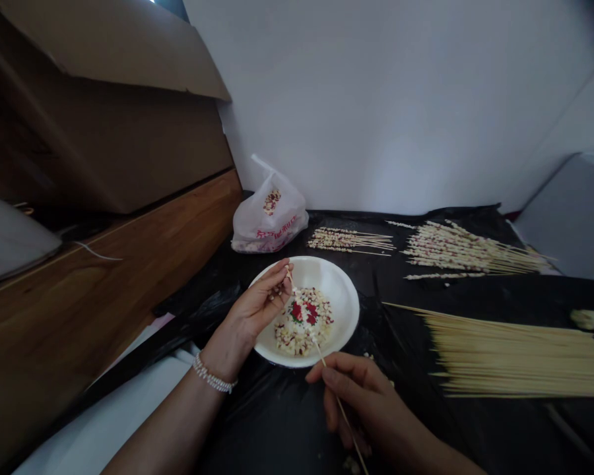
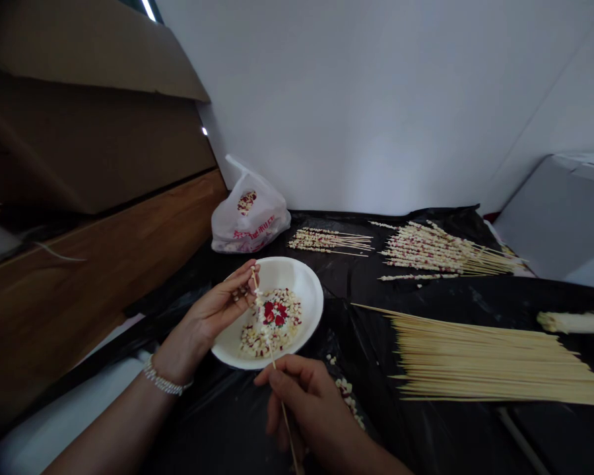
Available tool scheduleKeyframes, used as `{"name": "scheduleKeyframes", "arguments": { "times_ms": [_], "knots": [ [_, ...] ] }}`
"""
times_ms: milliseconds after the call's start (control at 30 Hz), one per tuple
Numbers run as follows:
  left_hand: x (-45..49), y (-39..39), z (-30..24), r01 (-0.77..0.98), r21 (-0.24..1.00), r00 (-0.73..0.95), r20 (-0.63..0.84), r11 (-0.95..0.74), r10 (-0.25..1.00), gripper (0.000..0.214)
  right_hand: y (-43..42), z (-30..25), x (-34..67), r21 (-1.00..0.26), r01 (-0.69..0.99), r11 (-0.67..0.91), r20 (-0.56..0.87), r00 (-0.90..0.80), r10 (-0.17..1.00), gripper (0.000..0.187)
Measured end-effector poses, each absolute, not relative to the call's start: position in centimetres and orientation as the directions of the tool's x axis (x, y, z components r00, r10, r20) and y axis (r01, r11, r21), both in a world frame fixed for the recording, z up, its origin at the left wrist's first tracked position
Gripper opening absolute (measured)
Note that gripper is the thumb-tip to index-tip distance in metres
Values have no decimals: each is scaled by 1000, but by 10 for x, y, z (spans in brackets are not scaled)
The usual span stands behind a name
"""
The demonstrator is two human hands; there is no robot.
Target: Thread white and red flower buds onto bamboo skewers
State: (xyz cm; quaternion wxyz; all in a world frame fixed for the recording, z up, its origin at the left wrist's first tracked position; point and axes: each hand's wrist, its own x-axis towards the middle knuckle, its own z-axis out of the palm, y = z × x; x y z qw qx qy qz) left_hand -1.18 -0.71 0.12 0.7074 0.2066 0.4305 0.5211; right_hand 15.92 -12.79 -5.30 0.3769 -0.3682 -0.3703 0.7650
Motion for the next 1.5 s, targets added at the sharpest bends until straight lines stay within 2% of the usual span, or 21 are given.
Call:
{"name": "scheduleKeyframes", "arguments": {
  "times_ms": [167, 400, 633, 1000, 1100, 1300, 1400, 1500],
  "knots": [
    [-12, -3, -1, -591, 722, 76, -394, 360, 916, 22, -129, -53, 159, -826, -329, -457, -289, -449, 845, 40],
    [-11, -3, 0, -703, 612, 62, -456, 363, 888, 24, -129, -54, 159, -826, -312, -469, -307, -447, 840, 43],
    [-10, -3, 3, -710, 600, 60, -470, 369, 881, 32, -127, -53, 159, -825, -312, -471, -312, -444, 840, 43],
    [-11, -1, -1, -733, 576, 55, -479, 361, 876, 23, -128, -52, 158, -831, -293, -473, -327, -431, 841, 40],
    [-11, 1, -1, -730, 571, 68, -484, 374, 872, 30, -128, -51, 159, -829, -284, -481, -343, -421, 840, 40],
    [-18, -6, -5, -686, 638, 89, -405, 351, 910, 42, -129, -49, 159, -851, -244, -465, -347, -404, 847, 40],
    [-25, -9, -12, -604, 734, 146, -282, 311, 948, 39, -129, -50, 159, -855, -246, -456, -339, -400, 852, 40],
    [-27, -1, -22, -611, 726, 123, -307, 316, 944, 32, -129, -50, 159, -855, -261, -448, -325, -402, 856, 41]
  ]
}}
